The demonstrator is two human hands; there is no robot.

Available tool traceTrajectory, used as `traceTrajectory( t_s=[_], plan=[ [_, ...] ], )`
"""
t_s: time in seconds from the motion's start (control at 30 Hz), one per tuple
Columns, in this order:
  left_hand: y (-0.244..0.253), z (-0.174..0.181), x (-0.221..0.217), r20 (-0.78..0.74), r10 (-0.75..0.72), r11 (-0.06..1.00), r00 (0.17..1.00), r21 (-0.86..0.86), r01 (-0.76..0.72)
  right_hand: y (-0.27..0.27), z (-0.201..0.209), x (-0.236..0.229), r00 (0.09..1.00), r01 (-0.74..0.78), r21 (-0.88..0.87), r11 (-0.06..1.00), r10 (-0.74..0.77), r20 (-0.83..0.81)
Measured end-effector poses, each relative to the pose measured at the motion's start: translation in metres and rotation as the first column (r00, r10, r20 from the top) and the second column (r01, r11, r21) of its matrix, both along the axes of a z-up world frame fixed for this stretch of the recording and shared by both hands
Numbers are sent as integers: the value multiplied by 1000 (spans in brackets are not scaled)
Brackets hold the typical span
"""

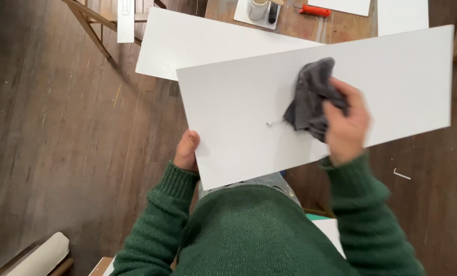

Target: Applying a white liquid, likely primer or adhesive, to panels using a brush and a paint roller.

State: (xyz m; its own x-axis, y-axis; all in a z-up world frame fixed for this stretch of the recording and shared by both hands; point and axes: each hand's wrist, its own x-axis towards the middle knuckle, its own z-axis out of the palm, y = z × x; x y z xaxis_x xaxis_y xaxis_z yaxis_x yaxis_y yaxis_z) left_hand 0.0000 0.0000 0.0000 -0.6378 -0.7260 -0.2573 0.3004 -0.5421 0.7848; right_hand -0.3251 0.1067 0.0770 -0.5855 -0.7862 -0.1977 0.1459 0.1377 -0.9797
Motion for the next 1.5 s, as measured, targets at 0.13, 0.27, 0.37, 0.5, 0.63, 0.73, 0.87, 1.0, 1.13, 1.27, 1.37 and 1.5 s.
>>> traceTrajectory(
  t_s=[0.13, 0.27, 0.37, 0.5, 0.63, 0.73, 0.87, 1.0, 1.13, 1.27, 1.37, 1.5],
  plan=[
    [6, -35, 28, -30, -64, 997, 998, -41, 62, -39, -10, 89, 819, -119, -141, 983, 17, -573],
    [3, -67, 98, 193, 85, 995, 978, 25, -92, -47, 4, 116, 566, -538, -100, 837, 271, -779],
    [1, -66, 137, 238, 82, 997, 968, -21, -79, -34, -12, 63, 457, -561, -14, 828, 296, -839],
    [6, 11, 133, 46, 16, 998, 999, -65, -13, 14, -60, -112, 433, -265, 28, 964, 146, -889],
    [15, 67, 119, -90, -21, 998, 996, -59, 15, 146, -157, -326, 674, 128, 214, 968, 73, -735],
    [16, 77, 105, 20, -56, 998, 998, -36, 57, 187, -222, -399, 689, 497, -125, 859, -478, -544],
    [20, 48, 107, 13, -74, 995, 997, 60, 73, 96, -46, -144, 666, 229, -297, 927, -371, -647],
    [20, 37, 84, 202, 20, 1000, 979, -10, -19, 61, -24, 67, 499, -587, -65, 807, 297, -814],
    [4, 39, 85, 261, 61, 983, 964, -184, -12, 111, -40, 57, 429, -582, -10, 813, 296, -853],
    [-34, 0, 194, 333, 54, 983, 941, -182, 8, 194, -80, -69, 530, 12, 127, 992, 101, -842],
    [-74, -48, 324, 379, 44, 982, 924, -189, 31, 316, -192, -198, 692, 552, 373, 745, -160, -704],
    [-131, -82, 400, 449, 35, 979, 893, -195, 60, 410, -235, -260, 541, 813, 330, 479, -832, -124]
  ],
)
